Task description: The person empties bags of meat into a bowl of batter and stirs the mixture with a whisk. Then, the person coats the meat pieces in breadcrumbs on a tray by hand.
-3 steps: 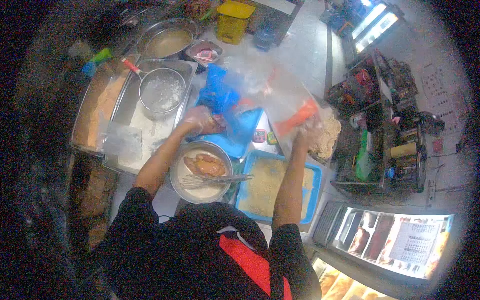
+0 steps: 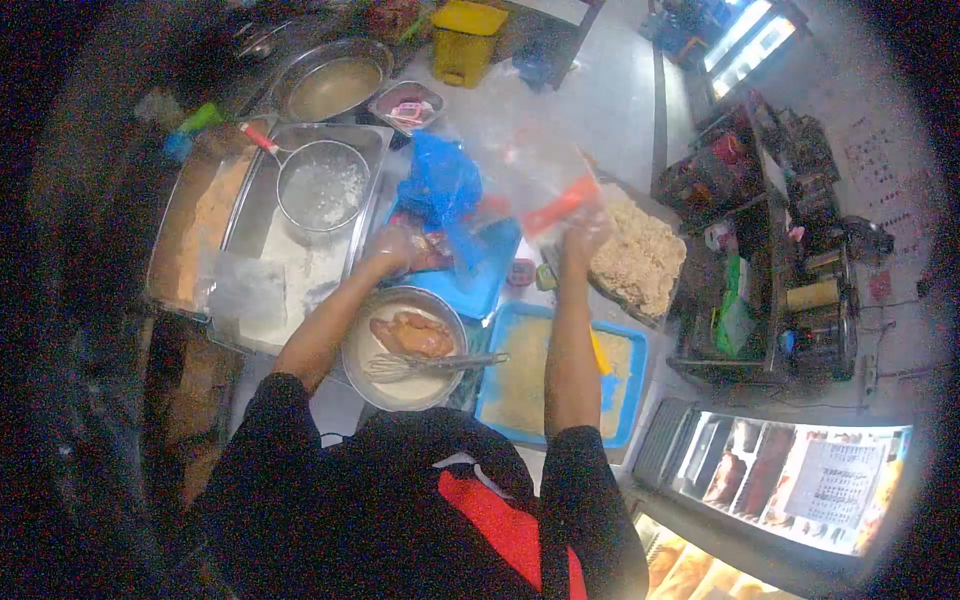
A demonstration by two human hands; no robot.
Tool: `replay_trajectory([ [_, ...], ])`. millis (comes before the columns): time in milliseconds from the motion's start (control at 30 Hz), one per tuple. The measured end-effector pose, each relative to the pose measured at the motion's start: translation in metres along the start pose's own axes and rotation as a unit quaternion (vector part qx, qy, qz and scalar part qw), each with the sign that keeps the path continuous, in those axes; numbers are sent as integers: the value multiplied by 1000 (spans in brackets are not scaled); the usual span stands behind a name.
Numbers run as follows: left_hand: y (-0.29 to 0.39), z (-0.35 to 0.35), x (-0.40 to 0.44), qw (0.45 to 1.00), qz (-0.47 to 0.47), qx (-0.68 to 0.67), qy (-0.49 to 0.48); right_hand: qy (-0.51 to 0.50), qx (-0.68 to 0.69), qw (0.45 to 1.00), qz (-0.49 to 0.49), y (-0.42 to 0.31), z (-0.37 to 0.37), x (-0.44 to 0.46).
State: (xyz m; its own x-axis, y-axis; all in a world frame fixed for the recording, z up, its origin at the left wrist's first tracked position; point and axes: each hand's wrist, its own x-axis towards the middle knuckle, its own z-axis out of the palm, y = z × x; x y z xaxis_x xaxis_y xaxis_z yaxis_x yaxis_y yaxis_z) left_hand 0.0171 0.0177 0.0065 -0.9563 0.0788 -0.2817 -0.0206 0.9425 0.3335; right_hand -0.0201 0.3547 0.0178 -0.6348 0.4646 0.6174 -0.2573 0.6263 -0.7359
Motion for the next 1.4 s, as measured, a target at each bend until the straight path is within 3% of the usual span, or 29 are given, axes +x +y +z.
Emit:
replay_trajectory([
  [33,0,2,1,1000,-9,-1,22,20,-91,994,-64,16,21,-9],
  [100,-7,19,18,999,-27,10,43,-100,-162,981,24,6,38,-24],
  [167,-32,52,57,997,-41,47,46,-256,-315,911,76,25,61,-41],
  [267,-19,51,61,995,-95,11,42,-333,-308,889,56,55,58,-73],
  [367,16,3,44,994,-3,93,-64,-440,-315,838,60,32,17,-72],
  [467,20,9,55,995,-12,94,-44,-489,-366,779,-144,66,-24,-80],
  [567,18,30,75,992,-41,118,13,-394,-196,877,193,87,-75,-99],
  [667,7,49,107,993,-41,98,-43,-334,-309,878,148,52,-127,-96],
  [767,2,46,110,993,-21,78,-86,-273,-441,835,186,37,-151,-92],
  [867,25,14,90,995,-1,62,-81,-309,-469,825,62,45,-171,-102],
  [900,30,7,81,996,0,56,-76,-308,-458,830,81,54,-172,-104],
  [1000,1,44,72,968,183,140,93,-325,-397,849,123,73,-167,-111],
  [1100,30,-10,-15,991,121,30,50,-343,-355,856,153,46,-169,-95],
  [1200,28,2,-32,988,146,38,36,-352,-326,861,170,40,-179,-96],
  [1300,83,-17,-58,980,161,5,113,-348,-301,878,134,32,-189,-103],
  [1400,102,21,-24,965,217,144,2,-366,-320,863,134,41,-197,-121],
])
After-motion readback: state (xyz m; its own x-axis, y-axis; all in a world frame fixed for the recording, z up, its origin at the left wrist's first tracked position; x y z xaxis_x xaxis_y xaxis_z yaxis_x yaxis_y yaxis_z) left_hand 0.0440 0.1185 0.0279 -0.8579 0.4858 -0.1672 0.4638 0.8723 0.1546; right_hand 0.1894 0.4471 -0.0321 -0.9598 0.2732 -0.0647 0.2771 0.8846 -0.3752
